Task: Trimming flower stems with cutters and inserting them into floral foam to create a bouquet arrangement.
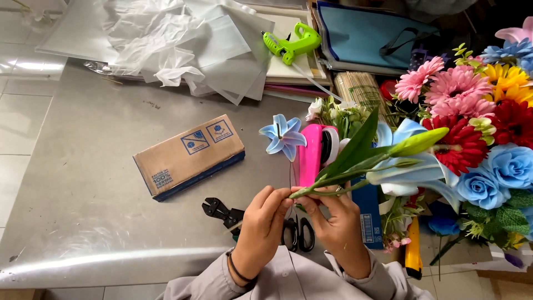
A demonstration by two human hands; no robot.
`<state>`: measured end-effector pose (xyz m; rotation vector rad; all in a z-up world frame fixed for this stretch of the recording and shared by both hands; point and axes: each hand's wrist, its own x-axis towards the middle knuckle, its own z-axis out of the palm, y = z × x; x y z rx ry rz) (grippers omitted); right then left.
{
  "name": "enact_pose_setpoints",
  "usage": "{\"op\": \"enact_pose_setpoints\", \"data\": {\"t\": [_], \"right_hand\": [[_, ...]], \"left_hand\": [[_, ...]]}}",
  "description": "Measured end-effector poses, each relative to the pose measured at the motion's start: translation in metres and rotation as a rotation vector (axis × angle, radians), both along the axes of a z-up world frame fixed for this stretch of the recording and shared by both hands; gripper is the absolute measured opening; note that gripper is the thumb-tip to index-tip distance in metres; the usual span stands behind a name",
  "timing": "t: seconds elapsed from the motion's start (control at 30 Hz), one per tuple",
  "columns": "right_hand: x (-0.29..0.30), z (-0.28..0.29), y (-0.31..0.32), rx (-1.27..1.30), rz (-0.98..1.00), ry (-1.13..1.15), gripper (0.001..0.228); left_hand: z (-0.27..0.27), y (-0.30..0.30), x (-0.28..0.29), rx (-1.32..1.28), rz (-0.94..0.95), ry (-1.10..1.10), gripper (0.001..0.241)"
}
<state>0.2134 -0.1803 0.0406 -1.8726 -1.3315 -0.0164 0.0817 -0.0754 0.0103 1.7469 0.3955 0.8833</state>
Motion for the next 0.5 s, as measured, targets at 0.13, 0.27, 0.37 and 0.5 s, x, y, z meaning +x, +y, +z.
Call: {"op": "enact_pose_setpoints", "data": {"t": [0.13, 0.27, 0.37, 0.5], "right_hand": [[-0.009, 0.003, 0.010, 0.029, 0.004, -0.089, 0.016], [-0.007, -0.013, 0.005, 0.040, -0.024, -0.006, 0.019], [-0.009, -0.018, 0.006, 0.067, 0.086, 0.261, 0.019], [-0.013, -0.005, 0.015, -0.054, 0.137, 0.525, 0.029]], "left_hand": [[-0.008, -0.001, -0.006, -0.247, -0.055, -0.082, 0.026], [-0.028, 0.003, -0.008, -0.942, -0.321, -0.108, 0.038], [-0.029, 0.011, -0.014, -1.037, -0.486, -0.167, 0.038], [-0.032, 0.024, -0.019, -1.031, -0.500, -0.116, 0.038]]}}
